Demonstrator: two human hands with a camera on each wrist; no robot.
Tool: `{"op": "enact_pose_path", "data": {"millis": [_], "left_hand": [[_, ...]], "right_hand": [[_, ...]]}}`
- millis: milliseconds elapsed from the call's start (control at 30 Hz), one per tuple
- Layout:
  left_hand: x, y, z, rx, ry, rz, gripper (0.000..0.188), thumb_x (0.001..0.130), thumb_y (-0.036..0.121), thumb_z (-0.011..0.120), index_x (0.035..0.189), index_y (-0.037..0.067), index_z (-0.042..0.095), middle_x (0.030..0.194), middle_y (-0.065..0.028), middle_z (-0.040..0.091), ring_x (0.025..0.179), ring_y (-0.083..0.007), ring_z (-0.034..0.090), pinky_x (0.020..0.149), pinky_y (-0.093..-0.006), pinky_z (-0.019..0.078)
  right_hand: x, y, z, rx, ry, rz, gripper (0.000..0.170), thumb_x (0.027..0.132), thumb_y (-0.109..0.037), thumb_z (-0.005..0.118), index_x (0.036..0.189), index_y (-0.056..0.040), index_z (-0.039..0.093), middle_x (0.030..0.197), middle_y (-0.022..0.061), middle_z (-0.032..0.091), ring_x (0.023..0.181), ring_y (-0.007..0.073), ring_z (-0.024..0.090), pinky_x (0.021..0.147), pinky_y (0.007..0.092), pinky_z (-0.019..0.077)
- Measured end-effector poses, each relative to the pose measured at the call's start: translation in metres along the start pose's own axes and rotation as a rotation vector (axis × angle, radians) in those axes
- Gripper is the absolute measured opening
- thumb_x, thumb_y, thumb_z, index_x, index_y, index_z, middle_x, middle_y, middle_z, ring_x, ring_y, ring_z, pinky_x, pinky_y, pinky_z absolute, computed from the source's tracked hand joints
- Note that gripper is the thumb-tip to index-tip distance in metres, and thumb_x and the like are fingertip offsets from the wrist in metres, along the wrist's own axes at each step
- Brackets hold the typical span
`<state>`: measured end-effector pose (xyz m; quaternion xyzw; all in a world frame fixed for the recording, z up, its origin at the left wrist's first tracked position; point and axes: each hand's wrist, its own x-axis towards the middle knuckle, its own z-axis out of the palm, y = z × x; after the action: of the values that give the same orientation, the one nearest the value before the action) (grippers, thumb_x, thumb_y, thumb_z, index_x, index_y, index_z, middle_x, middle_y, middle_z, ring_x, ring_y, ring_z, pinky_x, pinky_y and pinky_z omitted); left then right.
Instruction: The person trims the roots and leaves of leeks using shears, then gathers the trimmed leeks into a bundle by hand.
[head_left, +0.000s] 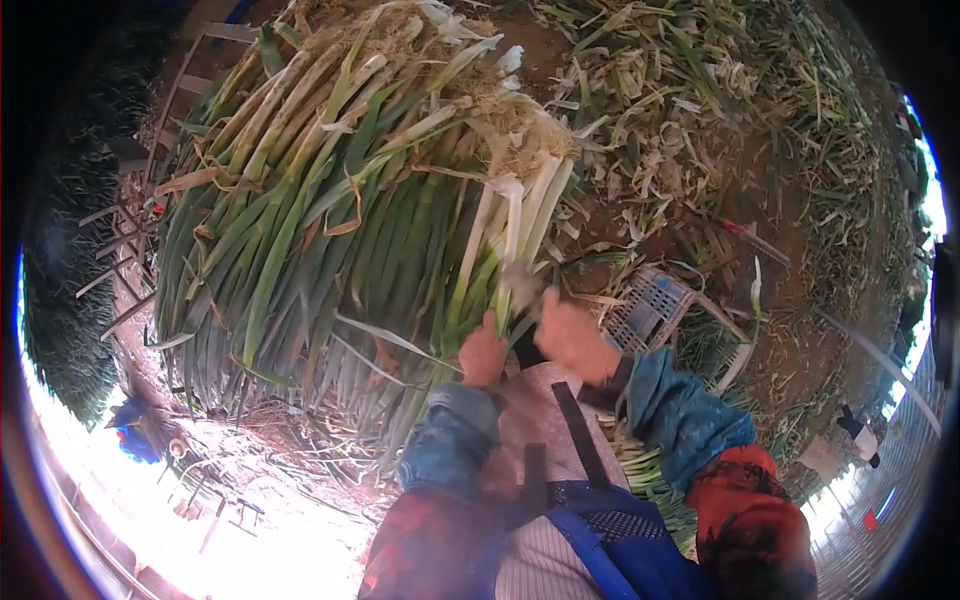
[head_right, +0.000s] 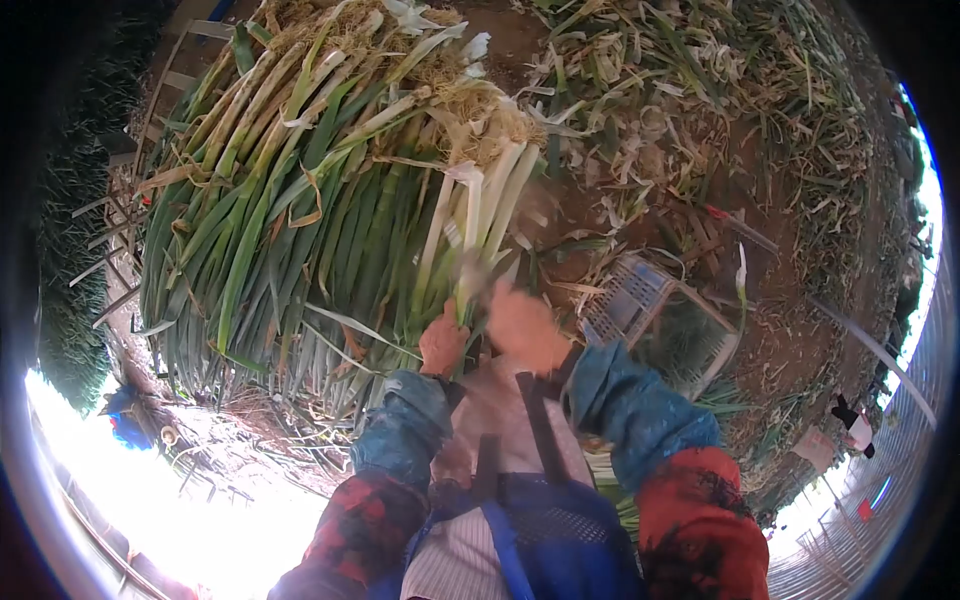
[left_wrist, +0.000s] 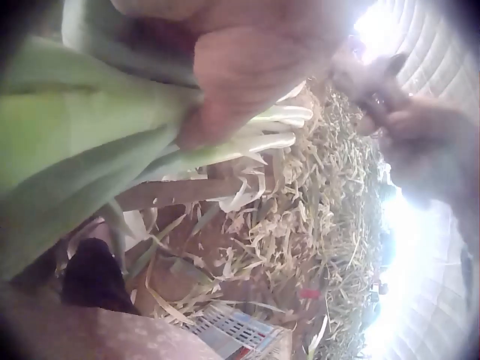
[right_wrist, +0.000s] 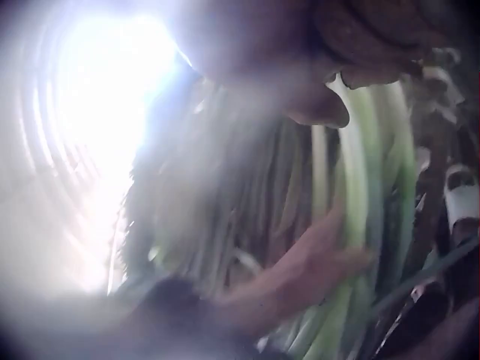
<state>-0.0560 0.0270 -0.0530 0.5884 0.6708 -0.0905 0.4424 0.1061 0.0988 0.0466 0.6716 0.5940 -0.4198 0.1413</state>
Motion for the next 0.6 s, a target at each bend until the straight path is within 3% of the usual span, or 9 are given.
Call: {"op": "enact_pose_path", "data": {"millis": [67,167,267,333,433,533,600], "left_hand": [[-0.002,0.001,-0.014,0.090,0.012,0.087,0.047,0.074,0.022,0.061,0.117,0.011,0.046,0.088,-0.0170,0.059,0.084,-0.0366,0.059,0.069,-0.0467,0.0495],[0.017,-0.002,-0.048,0.130,0.148,0.159,0.044,0.074,0.019,0.062,0.115,0.010,0.048,0.093,-0.0156,0.055,0.090,-0.0358,0.056,0.070,-0.0452,0.0498],[0.055,-0.021,-0.078,0.036,0.446,0.196,0.037,0.076,0.005,0.056,0.112,0.007,0.049,0.098,-0.0163,0.051,0.094,-0.0370,0.053,0.074,-0.0454,0.0487],[0.078,-0.020,-0.106,0.053,0.441,0.192,0.037,0.075,0.000,0.052,0.112,0.003,0.048,0.101,-0.0178,0.050,0.098,-0.0377,0.051,0.078,-0.0449,0.0467],[0.114,-0.012,-0.127,0.037,0.508,0.339,0.036,0.074,-0.005,0.048,0.110,-0.001,0.046,0.104,-0.0195,0.048,0.101,-0.0387,0.048,0.085,-0.0446,0.0431],[0.152,0.002,-0.134,0.028,0.550,0.476,0.034,0.074,-0.006,0.046,0.107,-0.004,0.045,0.106,-0.0209,0.046,0.102,-0.0389,0.047,0.088,-0.0448,0.0410],[0.177,0.010,-0.129,0.082,0.513,0.445,0.032,0.073,-0.006,0.046,0.105,-0.004,0.045,0.107,-0.0213,0.047,0.102,-0.0381,0.047,0.087,-0.0447,0.0412]], "right_hand": [[0.039,0.035,-0.005,0.011,0.163,0.134,0.036,0.078,-0.017,0.054,0.102,0.0049,0.038,0.075,0.0245,0.062,0.069,0.0400,0.063,0.061,0.0479,0.0508],[0.045,0.032,-0.032,0.083,0.307,0.110,0.034,0.078,-0.016,0.053,0.101,0.0052,0.039,0.073,0.0248,0.061,0.069,0.0408,0.062,0.060,0.0483,0.0506],[0.027,-0.016,-0.006,0.103,0.160,-0.095,0.038,0.077,-0.018,0.056,0.101,0.0047,0.036,0.069,0.0252,0.058,0.067,0.0434,0.059,0.061,0.0509,0.0477],[0.036,-0.045,0.021,0.143,0.002,-0.221,0.038,0.078,-0.018,0.055,0.102,0.0039,0.037,0.070,0.0241,0.058,0.067,0.0439,0.058,0.061,0.0510,0.0474],[0.083,-0.051,0.031,0.272,0.082,-0.240,0.038,0.077,-0.018,0.055,0.102,0.0039,0.037,0.070,0.0238,0.058,0.066,0.0444,0.057,0.059,0.0516,0.0463],[0.125,-0.027,0.027,0.311,0.370,-0.198,0.037,0.078,-0.020,0.055,0.101,0.0035,0.037,0.069,0.0242,0.057,0.066,0.0447,0.056,0.057,0.0516,0.0448],[0.109,-0.024,0.016,0.290,0.291,-0.197,0.038,0.077,-0.019,0.057,0.100,0.0034,0.037,0.069,0.0254,0.056,0.067,0.0453,0.056,0.057,0.0514,0.0440]]}}
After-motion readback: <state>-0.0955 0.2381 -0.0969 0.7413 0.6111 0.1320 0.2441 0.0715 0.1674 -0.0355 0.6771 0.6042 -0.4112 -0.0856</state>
